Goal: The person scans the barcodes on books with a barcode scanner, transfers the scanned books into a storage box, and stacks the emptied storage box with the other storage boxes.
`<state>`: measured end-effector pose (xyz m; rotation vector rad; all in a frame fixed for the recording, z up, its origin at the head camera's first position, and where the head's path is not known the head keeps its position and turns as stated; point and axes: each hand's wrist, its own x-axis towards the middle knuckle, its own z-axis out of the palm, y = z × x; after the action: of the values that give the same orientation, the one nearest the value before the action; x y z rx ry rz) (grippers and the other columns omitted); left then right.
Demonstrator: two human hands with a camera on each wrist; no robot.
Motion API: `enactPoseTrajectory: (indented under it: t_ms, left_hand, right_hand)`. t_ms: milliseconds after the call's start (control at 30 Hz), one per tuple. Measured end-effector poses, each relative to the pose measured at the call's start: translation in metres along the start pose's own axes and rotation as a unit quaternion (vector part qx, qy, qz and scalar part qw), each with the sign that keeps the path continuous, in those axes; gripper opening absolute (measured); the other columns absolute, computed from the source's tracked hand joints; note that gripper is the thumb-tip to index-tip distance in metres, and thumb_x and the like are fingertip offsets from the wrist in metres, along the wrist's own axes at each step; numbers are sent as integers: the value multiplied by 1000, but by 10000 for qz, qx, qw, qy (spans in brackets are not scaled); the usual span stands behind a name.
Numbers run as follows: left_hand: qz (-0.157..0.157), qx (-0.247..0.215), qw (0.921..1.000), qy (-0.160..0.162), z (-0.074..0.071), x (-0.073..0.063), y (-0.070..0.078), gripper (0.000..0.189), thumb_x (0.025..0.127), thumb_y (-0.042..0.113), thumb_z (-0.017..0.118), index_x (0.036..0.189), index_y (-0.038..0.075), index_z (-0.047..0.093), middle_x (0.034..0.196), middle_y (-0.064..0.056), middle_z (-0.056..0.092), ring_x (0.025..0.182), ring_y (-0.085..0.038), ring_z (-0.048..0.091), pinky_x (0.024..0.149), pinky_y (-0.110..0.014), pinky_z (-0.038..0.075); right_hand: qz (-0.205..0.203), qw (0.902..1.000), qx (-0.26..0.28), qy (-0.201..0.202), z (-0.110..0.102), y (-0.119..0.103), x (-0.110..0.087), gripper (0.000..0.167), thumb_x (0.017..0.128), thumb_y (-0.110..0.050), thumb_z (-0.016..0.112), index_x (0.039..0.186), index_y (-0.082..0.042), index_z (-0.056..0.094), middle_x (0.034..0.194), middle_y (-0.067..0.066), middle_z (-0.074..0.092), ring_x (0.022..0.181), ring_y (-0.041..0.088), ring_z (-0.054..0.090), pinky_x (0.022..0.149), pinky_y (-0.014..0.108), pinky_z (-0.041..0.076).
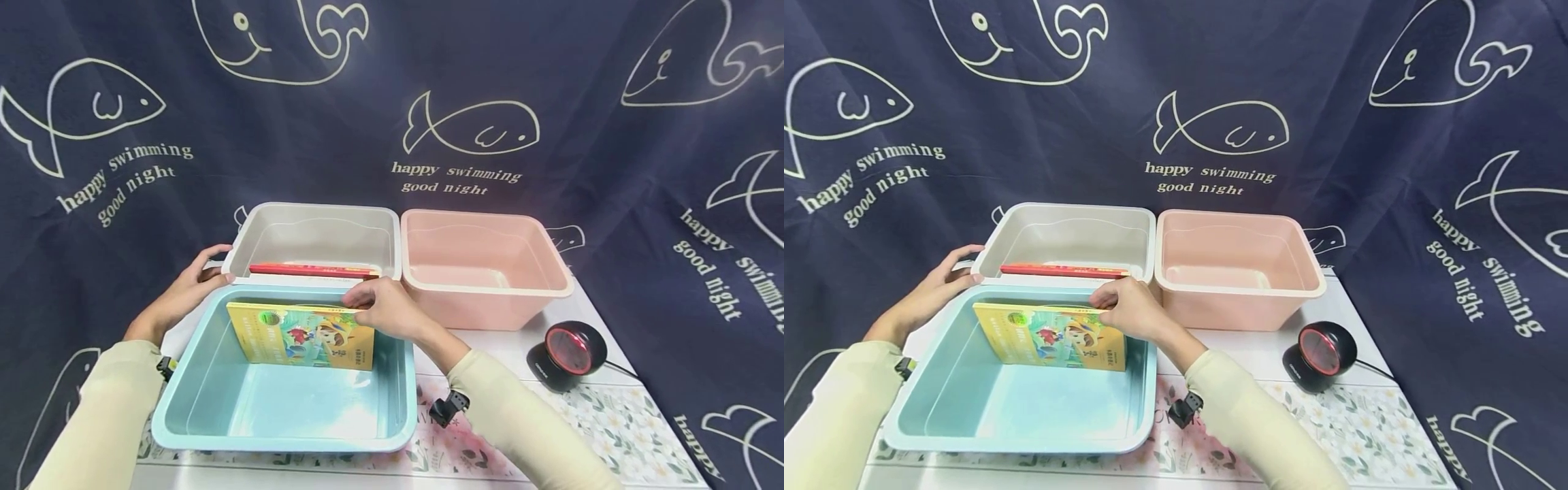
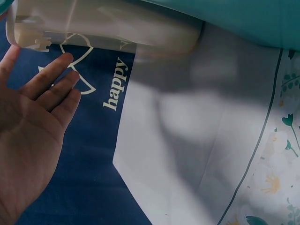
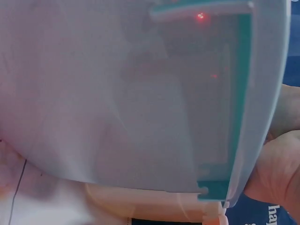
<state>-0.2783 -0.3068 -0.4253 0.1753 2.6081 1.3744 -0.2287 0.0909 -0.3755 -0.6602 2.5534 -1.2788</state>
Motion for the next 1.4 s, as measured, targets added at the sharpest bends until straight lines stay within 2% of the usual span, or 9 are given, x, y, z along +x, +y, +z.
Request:
enactPoseTrajectory:
  t_ms: [167, 400, 667, 767, 967, 1100, 1233, 1300, 1400]
  left_hand:
    - [36, 27, 10000, 12, -3, -1, -3, 71, 105, 49, 53, 164, 38, 13, 153, -25, 51, 118, -23, 63, 88, -40, 56]
    - [139, 76, 9999, 35, -2, -1, -2, 71, 106, 45, 53, 165, 34, 13, 151, -26, 53, 114, -13, 62, 89, -37, 54]
    - [97, 37, 9999, 27, -4, 0, -1, 71, 106, 45, 52, 164, 34, 12, 153, -26, 50, 117, -24, 63, 85, -38, 56]
    - [91, 13, 10000, 11, -3, 0, -1, 71, 106, 45, 52, 164, 35, 12, 154, -26, 49, 117, -24, 63, 85, -38, 57]
    - [59, 63, 10000, 24, 0, 0, 0, 71, 106, 47, 52, 164, 36, 13, 153, -25, 50, 120, -24, 62, 87, -38, 55]
    - [-20, 35, 10000, 23, 1, -3, 1, 72, 106, 48, 52, 164, 36, 12, 155, -24, 48, 126, -36, 59, 88, -42, 57]
    - [-87, 32, 10000, -20, 1, -5, 2, 74, 105, 51, 52, 165, 38, 10, 157, -24, 46, 131, -43, 55, 90, -44, 56]
    - [-73, 65, 10000, -12, 1, -5, 3, 75, 105, 52, 52, 165, 38, 10, 157, -24, 46, 133, -44, 54, 93, -48, 55]
    - [7, 71, 10000, 39, 0, -4, 2, 75, 105, 49, 52, 165, 35, 10, 156, -25, 47, 135, -45, 52, 102, -62, 50]
  right_hand:
    - [35, 9999, -131, -39, 7, -2, 5, 27, 89, 2, 72, 112, -9, 78, 109, 5, 80, 102, 18, 75, 87, 27, 60]
    - [52, 9998, -30, -163, 14, 0, 9, 25, 91, -1, 73, 113, -12, 79, 110, 4, 79, 99, 15, 72, 82, 25, 58]
    - [215, 9995, 44, -217, 18, -1, 12, 25, 92, -4, 73, 113, -15, 80, 113, 1, 79, 106, 15, 73, 88, 30, 60]
    - [296, 9992, 18, -276, 20, 0, 13, 23, 91, -4, 75, 111, -15, 81, 109, 0, 80, 102, 13, 73, 88, 31, 59]
    - [277, 9994, 60, -177, 19, 1, 11, 17, 91, -5, 76, 106, -12, 82, 102, 0, 80, 90, 9, 70, 79, 28, 58]
    - [164, 9994, 299, -61, 16, 0, 9, 17, 91, -6, 75, 105, -11, 82, 103, 3, 80, 82, 9, 67, 70, 24, 55]
    - [135, 9981, 586, 136, 7, -4, 7, 18, 90, -4, 74, 105, -10, 82, 104, 6, 79, 77, 10, 67, 67, 23, 53]
    - [136, 9972, 700, 242, 1, -8, 6, 19, 89, -4, 74, 106, -9, 81, 105, 8, 79, 79, 11, 68, 69, 23, 55]
    - [163, 9952, 909, 334, -11, -16, 4, 20, 89, -4, 74, 108, -7, 81, 107, 10, 79, 83, 13, 71, 74, 25, 58]
